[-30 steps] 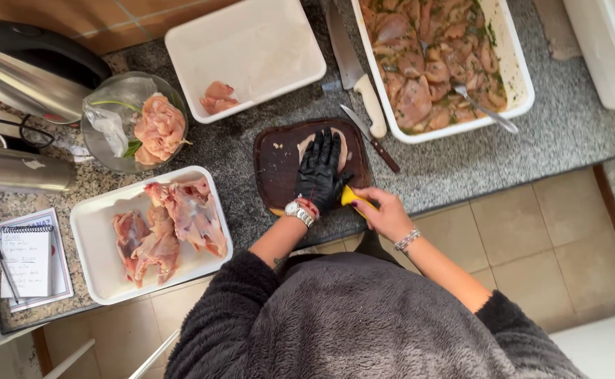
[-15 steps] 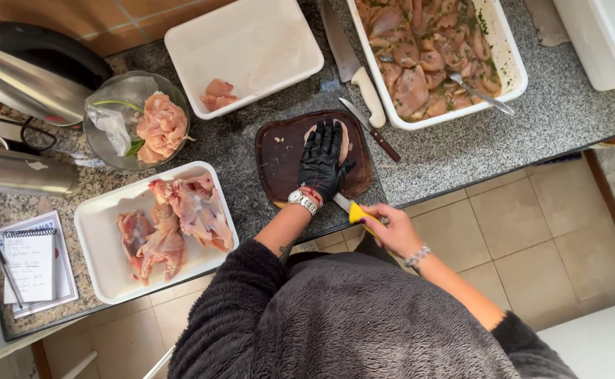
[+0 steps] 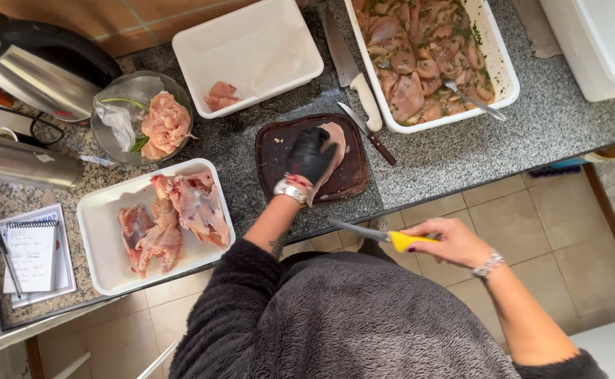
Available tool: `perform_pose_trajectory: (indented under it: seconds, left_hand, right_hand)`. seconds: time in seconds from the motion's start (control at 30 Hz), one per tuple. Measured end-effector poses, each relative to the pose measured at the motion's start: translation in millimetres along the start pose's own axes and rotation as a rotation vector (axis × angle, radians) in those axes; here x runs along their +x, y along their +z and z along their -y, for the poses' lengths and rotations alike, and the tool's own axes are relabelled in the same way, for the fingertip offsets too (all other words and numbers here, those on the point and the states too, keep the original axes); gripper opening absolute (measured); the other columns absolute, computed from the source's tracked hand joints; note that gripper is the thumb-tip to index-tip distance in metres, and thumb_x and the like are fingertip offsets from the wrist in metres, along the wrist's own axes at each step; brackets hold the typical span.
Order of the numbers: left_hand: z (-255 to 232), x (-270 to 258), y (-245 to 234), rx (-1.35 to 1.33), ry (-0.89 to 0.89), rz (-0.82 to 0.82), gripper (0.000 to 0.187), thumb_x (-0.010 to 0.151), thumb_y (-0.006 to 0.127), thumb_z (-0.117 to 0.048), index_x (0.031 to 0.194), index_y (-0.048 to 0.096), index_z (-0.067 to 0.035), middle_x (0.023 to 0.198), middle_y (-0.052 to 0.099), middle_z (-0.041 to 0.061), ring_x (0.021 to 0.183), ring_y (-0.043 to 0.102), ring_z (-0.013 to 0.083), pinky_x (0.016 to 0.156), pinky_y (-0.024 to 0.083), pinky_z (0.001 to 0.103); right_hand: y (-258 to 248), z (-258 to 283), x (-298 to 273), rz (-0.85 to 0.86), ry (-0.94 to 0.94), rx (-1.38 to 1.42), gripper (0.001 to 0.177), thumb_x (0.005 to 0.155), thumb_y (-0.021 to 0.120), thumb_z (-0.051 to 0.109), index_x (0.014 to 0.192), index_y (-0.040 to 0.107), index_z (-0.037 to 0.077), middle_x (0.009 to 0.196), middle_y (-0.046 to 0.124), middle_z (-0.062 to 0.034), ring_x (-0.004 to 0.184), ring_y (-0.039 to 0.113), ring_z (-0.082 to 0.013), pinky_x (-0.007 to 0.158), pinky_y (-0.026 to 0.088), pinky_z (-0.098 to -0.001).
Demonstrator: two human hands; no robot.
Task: Slicing raw chicken breasts and placing them into a large container for marinating.
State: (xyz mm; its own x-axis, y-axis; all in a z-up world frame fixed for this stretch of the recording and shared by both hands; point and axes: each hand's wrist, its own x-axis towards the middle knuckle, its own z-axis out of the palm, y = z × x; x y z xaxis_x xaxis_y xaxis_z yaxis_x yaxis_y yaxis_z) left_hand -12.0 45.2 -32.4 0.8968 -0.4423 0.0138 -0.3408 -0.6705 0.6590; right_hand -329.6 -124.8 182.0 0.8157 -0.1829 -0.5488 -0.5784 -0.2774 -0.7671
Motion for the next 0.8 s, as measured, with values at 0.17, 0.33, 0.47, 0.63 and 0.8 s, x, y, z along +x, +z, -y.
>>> perform_pose_trajectory:
  seconds: [0.17,0.33,0.47,0.63,0.8]
  left_hand:
    - [10.4,7.4,66.8,0.454,0.005,-0.278,0.063,0.074,0.07,-0.065,0.12,0.054,-0.026,0.104,0.056,0.002,0.091,0.069,0.0224,0.059,0.061,0.041]
    - [-20.7,5.9,-1.3,0.437,0.073,-0.232,0.021,0.072,0.067,-0.017,0.085,0.064,-0.002,0.078,0.062,0.018,0.06,0.064,0.0336,0.056,0.054,0.049]
    - [32.4,16.2,-0.5,0.966,0.376,-0.729,0.017,0.071,0.059,-0.006,0.056,0.062,0.001,0.05,0.046,0.027,0.049,0.055,0.0416,0.043,0.04,0.065]
    - [237.5,50.1,42.1,0.681,0.507,-0.399,0.01,0.087,0.065,-0.017,0.095,0.069,-0.014,0.089,0.069,0.018,0.093,0.071,0.0327,0.078,0.056,0.041]
    - [167.3,-16.7,-57.3,0.46,0.324,-0.254,0.03,0.099,0.06,-0.023,0.129,0.064,-0.022,0.105,0.068,0.024,0.107,0.071,0.0392,0.091,0.058,0.04]
  right_hand:
    - [-27.3,3.8,2.4,-0.278,-0.029,0.08,0.033,0.082,0.079,0.005,0.115,0.079,0.01,0.082,0.071,-0.0188,0.038,0.06,-0.022,0.029,0.048,-0.0296]
    - [-7.3,-10.4,41.5,-0.405,-0.119,0.08,0.034,0.085,0.081,0.015,0.119,0.078,0.022,0.089,0.071,-0.0139,0.042,0.064,-0.0215,0.03,0.05,-0.0272]
    - [13.2,22.1,53.7,-0.368,-0.148,0.163,0.035,0.09,0.077,0.016,0.125,0.075,0.02,0.092,0.07,-0.0159,0.044,0.065,-0.0201,0.035,0.054,-0.0259]
    - [32.0,38.9,75.1,-0.273,-0.185,0.084,0.035,0.094,0.072,0.018,0.128,0.073,0.021,0.096,0.068,-0.0171,0.047,0.068,-0.0213,0.037,0.056,-0.0262]
    - [42.5,59.6,84.9,-0.182,-0.203,0.075,0.035,0.096,0.069,0.019,0.131,0.071,0.021,0.101,0.069,-0.0177,0.047,0.068,-0.0205,0.037,0.056,-0.0259]
